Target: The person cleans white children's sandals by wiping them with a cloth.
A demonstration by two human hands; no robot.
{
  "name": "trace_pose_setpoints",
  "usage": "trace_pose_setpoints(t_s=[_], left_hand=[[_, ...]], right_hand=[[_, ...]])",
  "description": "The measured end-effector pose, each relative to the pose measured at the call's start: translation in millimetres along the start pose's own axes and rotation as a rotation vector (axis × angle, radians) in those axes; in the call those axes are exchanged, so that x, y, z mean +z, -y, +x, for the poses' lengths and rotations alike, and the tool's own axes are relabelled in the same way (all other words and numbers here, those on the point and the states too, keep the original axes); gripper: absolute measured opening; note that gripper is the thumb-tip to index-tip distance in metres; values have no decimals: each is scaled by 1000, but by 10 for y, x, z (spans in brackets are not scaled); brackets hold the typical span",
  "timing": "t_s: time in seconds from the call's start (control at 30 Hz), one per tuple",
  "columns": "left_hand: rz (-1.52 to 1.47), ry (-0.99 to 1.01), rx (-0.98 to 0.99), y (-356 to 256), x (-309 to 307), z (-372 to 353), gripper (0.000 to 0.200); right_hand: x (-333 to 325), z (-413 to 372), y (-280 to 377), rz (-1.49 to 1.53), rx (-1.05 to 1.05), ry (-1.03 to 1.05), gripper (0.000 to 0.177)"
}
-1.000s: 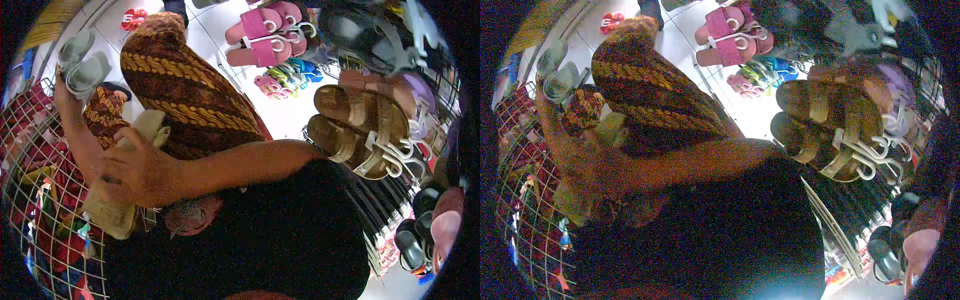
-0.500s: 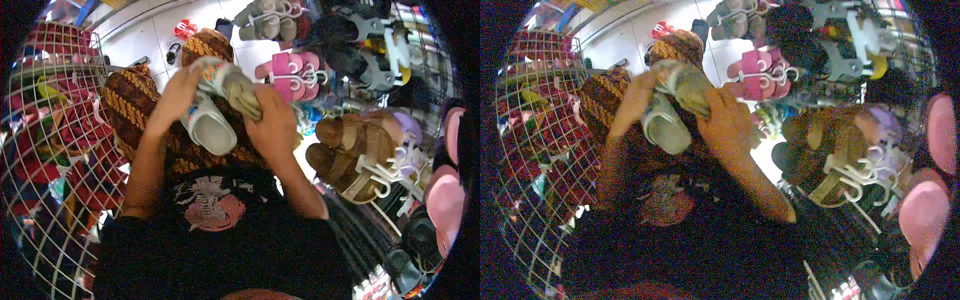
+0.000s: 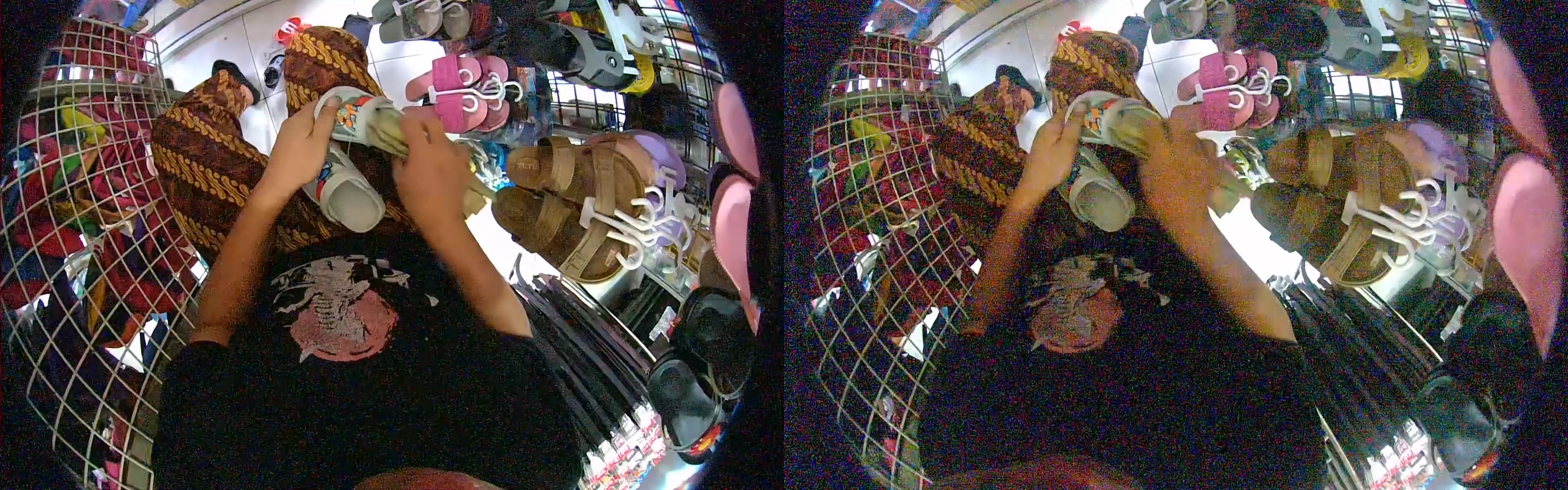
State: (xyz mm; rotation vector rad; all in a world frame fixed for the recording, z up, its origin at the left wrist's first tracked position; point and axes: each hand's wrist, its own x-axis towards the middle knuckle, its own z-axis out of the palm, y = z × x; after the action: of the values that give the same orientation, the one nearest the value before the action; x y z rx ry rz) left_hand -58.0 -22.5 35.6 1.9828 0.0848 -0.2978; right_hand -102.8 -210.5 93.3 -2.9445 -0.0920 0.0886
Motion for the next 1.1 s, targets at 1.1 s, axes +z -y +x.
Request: trace_pose_setpoints(t_s=[1.1], left_hand=[[-766,-103,-295,166,196,83,35]], right_hand=[[-739,-31,169,-59,-8,581,59]])
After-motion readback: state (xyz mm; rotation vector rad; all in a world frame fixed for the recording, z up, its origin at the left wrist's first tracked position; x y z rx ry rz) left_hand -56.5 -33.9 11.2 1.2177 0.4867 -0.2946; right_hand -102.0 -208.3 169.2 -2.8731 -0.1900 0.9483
